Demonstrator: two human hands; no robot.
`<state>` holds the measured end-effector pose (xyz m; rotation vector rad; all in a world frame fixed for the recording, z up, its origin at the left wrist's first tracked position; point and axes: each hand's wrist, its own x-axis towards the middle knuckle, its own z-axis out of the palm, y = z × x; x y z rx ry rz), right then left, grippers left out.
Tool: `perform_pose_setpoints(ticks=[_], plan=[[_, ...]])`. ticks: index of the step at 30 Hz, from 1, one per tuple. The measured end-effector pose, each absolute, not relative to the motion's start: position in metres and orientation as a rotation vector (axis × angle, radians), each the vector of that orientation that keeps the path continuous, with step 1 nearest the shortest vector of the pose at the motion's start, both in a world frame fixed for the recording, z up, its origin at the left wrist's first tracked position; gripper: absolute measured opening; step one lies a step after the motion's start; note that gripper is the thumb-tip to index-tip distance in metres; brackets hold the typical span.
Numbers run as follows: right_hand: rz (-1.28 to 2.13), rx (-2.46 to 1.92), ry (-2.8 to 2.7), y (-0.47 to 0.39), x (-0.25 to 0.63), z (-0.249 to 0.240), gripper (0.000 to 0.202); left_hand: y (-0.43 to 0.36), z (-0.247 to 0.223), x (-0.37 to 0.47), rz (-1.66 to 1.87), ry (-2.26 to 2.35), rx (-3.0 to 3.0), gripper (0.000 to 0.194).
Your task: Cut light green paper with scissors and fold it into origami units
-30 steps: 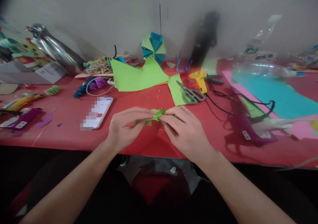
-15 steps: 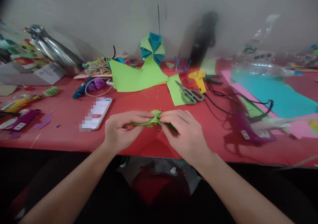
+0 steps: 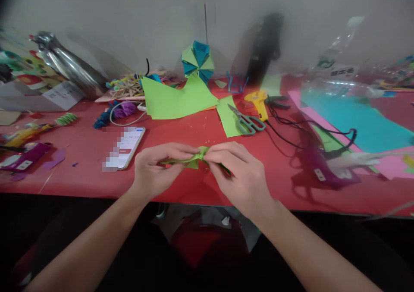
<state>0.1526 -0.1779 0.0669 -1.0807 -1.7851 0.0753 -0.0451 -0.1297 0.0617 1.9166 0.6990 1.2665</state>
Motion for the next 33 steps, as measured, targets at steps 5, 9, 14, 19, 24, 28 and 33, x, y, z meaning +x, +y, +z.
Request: perform_pose_setpoints(ticks=[5, 9, 14, 19, 24, 28, 33], plan=[[0.051, -1.084, -1.785, -0.177, 0.152, 0.067, 0.018, -0.130, 0.067, -0.043, 1.205, 0.790, 1.962, 0.024], [0.030, -1.075, -1.800, -0.175, 0.150, 0.067, 0.018, -0.128, 0.070, -0.042, 1.209, 0.750, 2.089, 0.018], [0.165, -1.144, -1.772, -0.176, 0.150, 0.070, 0.014, -0.126, 0.074, -0.043, 1.164, 0.682, 2.051, 0.013], [0.329, -1.215, -1.710, -0.178, 0.152, 0.077, 0.015, -0.129, 0.083, -0.046, 1.054, 0.767, 1.894, 0.018], [0.319, -1.273, -1.751, -0.178, 0.156, 0.084, 0.013, -0.130, 0.092, -0.048, 1.006, 0.797, 1.855, 0.019], [0.291, -1.277, -1.775, -0.177, 0.158, 0.085, 0.011, -0.131, 0.093, -0.047, 0.977, 0.793, 1.862, 0.017], [0.307, -1.275, -1.756, -0.178, 0.158, 0.083, 0.012, -0.130, 0.090, -0.047, 0.987, 0.762, 1.871, 0.016]])
